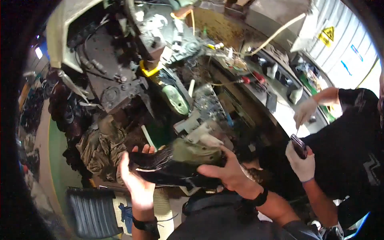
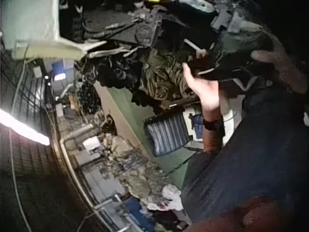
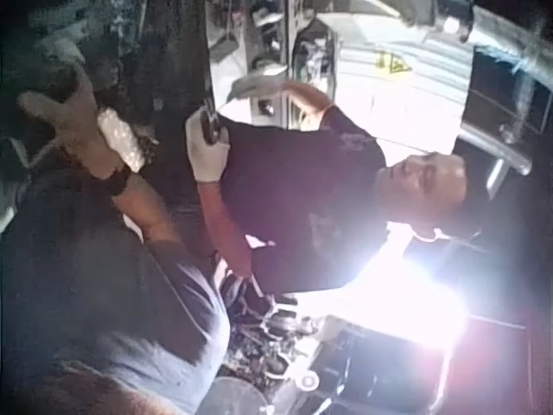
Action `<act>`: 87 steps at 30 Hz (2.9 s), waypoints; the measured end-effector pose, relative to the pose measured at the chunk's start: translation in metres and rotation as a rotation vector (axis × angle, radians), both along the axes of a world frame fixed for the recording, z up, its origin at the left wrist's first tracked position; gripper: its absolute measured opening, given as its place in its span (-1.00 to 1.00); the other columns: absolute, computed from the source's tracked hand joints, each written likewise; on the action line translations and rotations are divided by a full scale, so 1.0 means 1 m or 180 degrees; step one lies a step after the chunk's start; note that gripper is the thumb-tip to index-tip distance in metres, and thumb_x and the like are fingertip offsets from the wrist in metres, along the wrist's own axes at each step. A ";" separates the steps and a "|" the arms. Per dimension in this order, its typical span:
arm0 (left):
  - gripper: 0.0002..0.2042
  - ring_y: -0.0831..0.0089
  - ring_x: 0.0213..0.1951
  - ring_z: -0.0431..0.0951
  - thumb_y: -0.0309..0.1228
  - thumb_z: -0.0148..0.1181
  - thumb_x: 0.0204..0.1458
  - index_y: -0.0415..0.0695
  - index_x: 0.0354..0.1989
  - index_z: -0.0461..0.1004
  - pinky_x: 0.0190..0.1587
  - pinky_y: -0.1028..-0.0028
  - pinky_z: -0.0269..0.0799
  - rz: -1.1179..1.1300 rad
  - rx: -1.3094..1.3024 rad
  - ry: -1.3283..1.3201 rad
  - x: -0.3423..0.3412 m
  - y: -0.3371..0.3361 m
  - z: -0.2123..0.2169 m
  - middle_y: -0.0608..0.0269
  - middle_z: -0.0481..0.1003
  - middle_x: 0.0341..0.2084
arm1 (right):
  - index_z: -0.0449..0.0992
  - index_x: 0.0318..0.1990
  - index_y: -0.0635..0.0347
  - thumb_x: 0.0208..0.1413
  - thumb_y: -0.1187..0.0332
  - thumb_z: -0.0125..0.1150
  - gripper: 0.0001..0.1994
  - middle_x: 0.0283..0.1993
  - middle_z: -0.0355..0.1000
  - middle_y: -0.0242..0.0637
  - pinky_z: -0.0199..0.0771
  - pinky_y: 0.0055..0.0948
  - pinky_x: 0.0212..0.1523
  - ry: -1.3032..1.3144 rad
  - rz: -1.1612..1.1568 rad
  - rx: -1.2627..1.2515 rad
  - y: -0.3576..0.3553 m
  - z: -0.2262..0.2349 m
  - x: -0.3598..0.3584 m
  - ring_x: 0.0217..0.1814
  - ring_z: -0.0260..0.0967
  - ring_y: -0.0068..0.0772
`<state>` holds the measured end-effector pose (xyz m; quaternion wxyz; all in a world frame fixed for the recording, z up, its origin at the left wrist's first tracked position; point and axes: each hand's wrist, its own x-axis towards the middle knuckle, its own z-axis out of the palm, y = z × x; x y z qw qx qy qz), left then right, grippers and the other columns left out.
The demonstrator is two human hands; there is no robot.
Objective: Placing shoes into a toe-lasting machine for shaping and sole attachment.
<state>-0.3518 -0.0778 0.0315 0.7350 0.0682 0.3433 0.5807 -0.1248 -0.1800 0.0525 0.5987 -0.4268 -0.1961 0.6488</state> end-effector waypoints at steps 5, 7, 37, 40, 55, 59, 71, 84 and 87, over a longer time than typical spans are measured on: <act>-0.76 0.27 -0.16 0.51 -0.28 0.27 0.01 -0.10 -0.21 0.47 0.08 0.17 0.45 -0.0002 0.0128 0.0056 -0.001 -0.009 0.006 0.14 0.51 -0.28 | 0.33 0.24 0.33 -0.15 0.27 0.62 -0.21 0.17 0.41 -0.24 0.28 -0.44 0.27 -0.1660 0.0196 0.0927 -0.007 0.014 -0.004 0.21 0.32 -0.51; -0.75 0.26 -0.12 0.50 -0.26 0.26 0.02 -0.10 -0.20 0.47 0.10 0.16 0.44 -0.0006 0.0151 -0.0038 0.001 -0.014 0.005 0.11 0.50 -0.25 | 0.33 0.24 0.33 -0.15 0.28 0.62 -0.21 0.17 0.42 -0.24 0.29 -0.44 0.26 -0.1653 0.0092 0.1087 -0.010 0.014 -0.007 0.20 0.34 -0.51; -0.70 0.14 -0.08 0.56 -0.24 -0.02 0.24 -0.22 -0.08 0.45 0.03 0.11 0.49 -0.0821 -0.0303 -0.0166 -0.002 0.002 -0.042 0.03 0.56 -0.15 | -0.26 0.51 0.13 -0.03 0.26 0.53 0.12 0.28 0.34 0.06 0.38 -0.17 0.25 -0.2954 0.0500 0.1969 -0.010 0.001 0.000 0.27 0.38 -0.04; -0.71 0.16 -0.09 0.56 -0.27 0.03 0.21 -0.25 -0.10 0.47 0.05 0.12 0.48 -0.0835 -0.0422 -0.0345 0.018 0.000 -0.030 0.04 0.56 -0.17 | -0.23 0.52 0.17 -0.02 0.26 0.52 0.10 0.28 0.33 0.09 0.35 -0.18 0.26 -0.3490 0.0427 0.2103 -0.017 -0.002 0.005 0.28 0.37 -0.01; 0.05 -0.06 0.31 0.21 -0.12 0.44 -0.08 -0.18 0.47 -0.18 0.36 0.12 0.09 -0.0074 0.2605 0.4869 0.117 0.115 -0.051 -0.28 0.14 0.32 | 0.20 0.36 0.28 -0.23 0.36 0.58 -0.07 0.20 0.40 -0.20 0.30 -0.36 0.25 -0.0239 -0.1275 0.0238 -0.099 -0.039 0.075 0.19 0.36 -0.39; 0.19 -0.24 0.13 0.34 -0.17 0.52 -0.20 0.06 0.50 -0.34 0.21 -0.01 0.28 0.0245 0.1665 0.6176 0.165 0.145 -0.074 -0.39 0.30 0.05 | 0.25 0.29 0.33 -0.31 0.31 0.57 -0.10 0.13 0.44 -0.22 0.39 -0.35 0.16 -0.0299 -0.1625 -0.0062 -0.144 -0.051 0.080 0.13 0.41 -0.38; 0.02 0.36 0.09 0.49 -0.78 0.34 -0.23 -0.20 0.48 -0.07 0.14 0.41 0.43 -0.0481 0.2815 0.3352 0.074 0.118 -0.119 0.05 0.38 0.21 | 0.26 0.30 0.29 -0.32 0.17 0.54 -0.07 0.19 0.40 -0.11 0.44 -0.10 0.18 -0.0141 -0.1952 0.0223 -0.205 -0.177 0.119 0.17 0.42 -0.13; -0.41 0.36 0.12 0.41 -0.51 0.31 -0.05 -0.26 0.21 0.26 0.19 0.30 0.31 0.0301 0.1719 0.1097 -0.014 -0.016 -0.153 0.22 0.43 0.05 | 0.34 0.26 0.20 -0.13 0.01 0.39 -0.22 0.16 0.45 -0.05 0.51 0.09 0.14 0.0527 -0.0997 0.0304 -0.148 -0.176 0.120 0.12 0.46 0.09; -0.30 0.16 0.31 0.28 -0.37 0.16 0.04 -0.14 0.40 0.08 0.32 0.15 0.22 -0.0213 0.2357 0.0298 -0.055 -0.017 -0.185 0.06 0.24 0.30 | 0.32 0.27 0.25 -0.12 0.01 0.39 -0.20 0.14 0.47 -0.01 0.54 0.06 0.11 0.0588 -0.0657 0.0198 -0.136 -0.159 0.114 0.07 0.49 0.09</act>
